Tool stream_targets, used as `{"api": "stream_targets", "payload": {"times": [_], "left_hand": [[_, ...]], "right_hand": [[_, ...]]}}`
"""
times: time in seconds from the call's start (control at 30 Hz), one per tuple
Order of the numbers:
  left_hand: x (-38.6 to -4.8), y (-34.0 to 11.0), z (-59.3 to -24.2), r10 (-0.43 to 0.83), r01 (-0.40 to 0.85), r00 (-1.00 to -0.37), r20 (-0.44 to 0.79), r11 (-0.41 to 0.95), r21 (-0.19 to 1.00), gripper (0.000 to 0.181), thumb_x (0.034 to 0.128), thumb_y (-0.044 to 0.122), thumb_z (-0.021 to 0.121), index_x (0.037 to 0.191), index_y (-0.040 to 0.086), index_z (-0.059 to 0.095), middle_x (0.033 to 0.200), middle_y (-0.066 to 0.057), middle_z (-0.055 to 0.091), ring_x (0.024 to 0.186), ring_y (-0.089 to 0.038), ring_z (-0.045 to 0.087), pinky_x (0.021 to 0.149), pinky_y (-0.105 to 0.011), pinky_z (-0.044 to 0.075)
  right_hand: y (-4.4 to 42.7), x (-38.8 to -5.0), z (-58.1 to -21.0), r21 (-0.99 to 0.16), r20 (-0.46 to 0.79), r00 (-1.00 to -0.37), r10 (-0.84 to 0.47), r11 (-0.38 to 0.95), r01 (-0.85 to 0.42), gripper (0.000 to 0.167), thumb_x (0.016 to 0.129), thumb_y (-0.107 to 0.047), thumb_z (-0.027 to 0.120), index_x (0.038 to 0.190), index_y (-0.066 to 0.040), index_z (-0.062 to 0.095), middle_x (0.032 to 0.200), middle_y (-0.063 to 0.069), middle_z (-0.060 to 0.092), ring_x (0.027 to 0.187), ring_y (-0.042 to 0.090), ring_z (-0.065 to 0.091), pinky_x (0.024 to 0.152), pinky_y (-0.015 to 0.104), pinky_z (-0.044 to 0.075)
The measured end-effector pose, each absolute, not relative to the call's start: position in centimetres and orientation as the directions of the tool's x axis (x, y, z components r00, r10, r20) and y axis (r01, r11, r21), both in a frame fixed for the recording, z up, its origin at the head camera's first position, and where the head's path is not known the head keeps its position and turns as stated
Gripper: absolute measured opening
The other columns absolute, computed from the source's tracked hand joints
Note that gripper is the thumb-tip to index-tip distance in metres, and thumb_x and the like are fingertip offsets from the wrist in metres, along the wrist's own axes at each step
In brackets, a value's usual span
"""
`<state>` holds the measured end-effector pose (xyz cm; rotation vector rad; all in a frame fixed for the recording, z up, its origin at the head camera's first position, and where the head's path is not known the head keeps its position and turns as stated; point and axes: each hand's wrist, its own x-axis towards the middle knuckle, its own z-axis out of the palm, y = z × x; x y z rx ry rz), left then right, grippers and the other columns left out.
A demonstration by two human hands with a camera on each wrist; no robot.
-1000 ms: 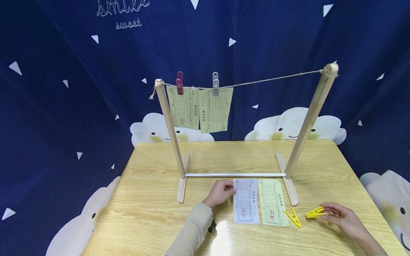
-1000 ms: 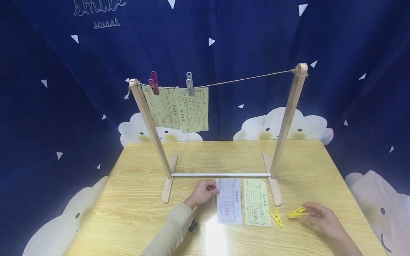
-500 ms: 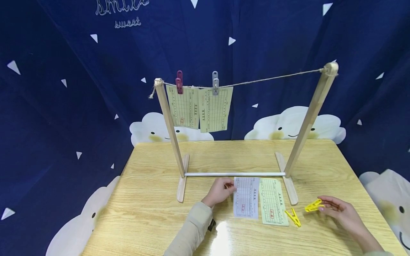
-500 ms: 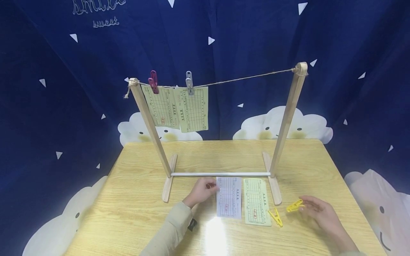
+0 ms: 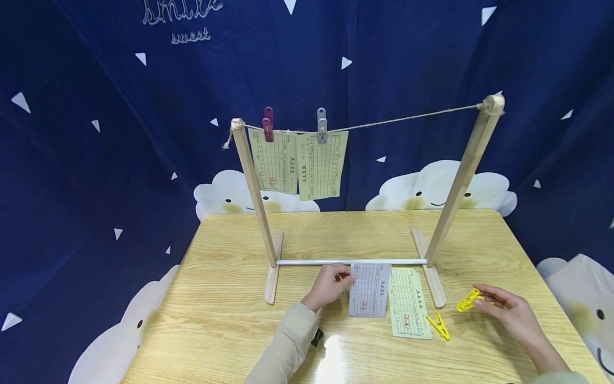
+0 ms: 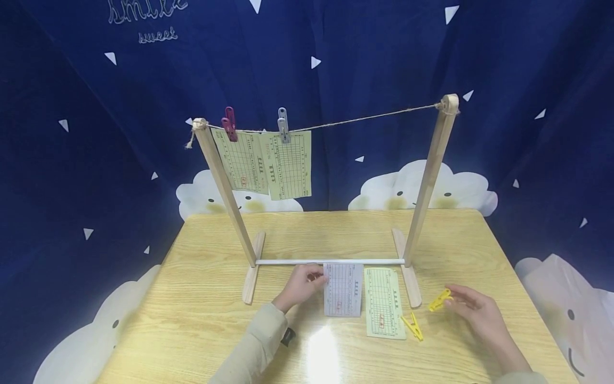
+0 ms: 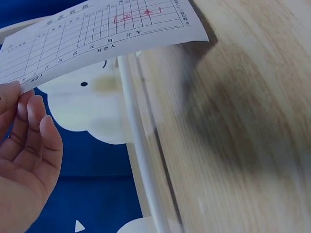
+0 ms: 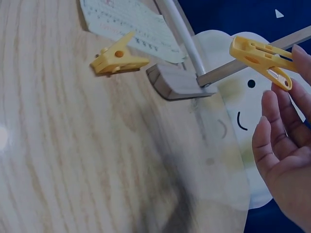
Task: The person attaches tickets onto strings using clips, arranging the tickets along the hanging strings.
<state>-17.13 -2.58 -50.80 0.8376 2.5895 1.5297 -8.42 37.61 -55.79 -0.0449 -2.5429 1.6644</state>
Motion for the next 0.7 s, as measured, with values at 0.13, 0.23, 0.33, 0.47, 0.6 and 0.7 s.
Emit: {"api": "stream_targets", "payload": {"times": [0.13,0.23,0.33,0.47,0.6,0.7], "left_hand": [[-17.1,-2.6,-50.4,0.453,0.441,-0.854,0.256,0.368,0.819,0.006,0.0824,0.004,0.064,0.082,0.0,0.069,0.076,-0.004,0.064,0.062,-0.007,0.05,0.056,-0.017,0.043],[-17.1,-2.6,-50.1,0.451,0.449,-0.852,0.265,0.368,0.814,0.006,0.0824,0.003,0.064,0.082,0.0,0.068,0.076,-0.004,0.064,0.062,-0.01,0.051,0.057,-0.017,0.043],[-17.2,-2.6,-49.8,0.452,0.465,-0.847,0.278,0.38,0.8,0.006,0.0826,0.004,0.064,0.081,0.0,0.068,0.075,-0.004,0.063,0.062,-0.01,0.051,0.056,-0.017,0.044],[-17.2,-2.6,-49.4,0.462,0.49,-0.836,0.296,0.388,0.78,0.005,0.0828,0.004,0.064,0.08,0.001,0.068,0.075,-0.003,0.063,0.062,-0.006,0.05,0.056,-0.018,0.045],[-17.2,-2.6,-49.0,0.47,0.514,-0.823,0.318,0.381,0.769,0.005,0.083,0.004,0.064,0.081,0.001,0.068,0.076,-0.003,0.064,0.063,-0.005,0.05,0.056,-0.019,0.045],[-17.2,-2.6,-48.7,0.476,0.531,-0.813,0.335,0.372,0.762,0.005,0.0832,0.003,0.064,0.08,0.001,0.068,0.076,-0.002,0.063,0.063,-0.005,0.05,0.057,-0.018,0.045]], "right_hand": [[36.7,-8.2,-54.1,-0.935,0.099,-0.992,0.072,0.347,-0.069,0.034,0.084,-0.007,0.064,0.118,-0.009,0.06,0.097,-0.022,0.06,0.083,-0.004,0.057,0.066,0.015,0.048],[35.7,-7.9,-52.3,-0.949,0.126,-0.99,0.059,0.298,-0.103,0.035,0.083,0.0,0.063,0.116,-0.01,0.061,0.094,-0.017,0.062,0.082,-0.002,0.057,0.065,0.014,0.048],[35.6,-8.1,-52.1,-0.959,0.147,-0.988,0.054,0.251,-0.129,0.037,0.082,0.005,0.062,0.115,-0.01,0.061,0.094,-0.014,0.062,0.082,-0.001,0.057,0.066,0.014,0.047],[36.1,-8.5,-53.1,-0.969,0.155,-0.985,0.071,0.204,-0.137,0.034,0.082,0.005,0.063,0.113,-0.008,0.061,0.096,-0.013,0.062,0.084,0.0,0.058,0.067,0.014,0.047],[37.9,-9.5,-55.8,-0.982,0.15,-0.987,0.058,0.128,-0.142,0.036,0.081,0.005,0.063,0.116,-0.005,0.059,0.099,-0.008,0.063,0.085,0.003,0.058,0.066,0.016,0.048],[39.7,-10.4,-58.6,-0.979,0.164,-0.985,0.048,0.129,-0.157,0.041,0.081,0.004,0.063,0.121,0.0,0.054,0.102,-0.005,0.062,0.087,0.005,0.059,0.067,0.018,0.049]]}}
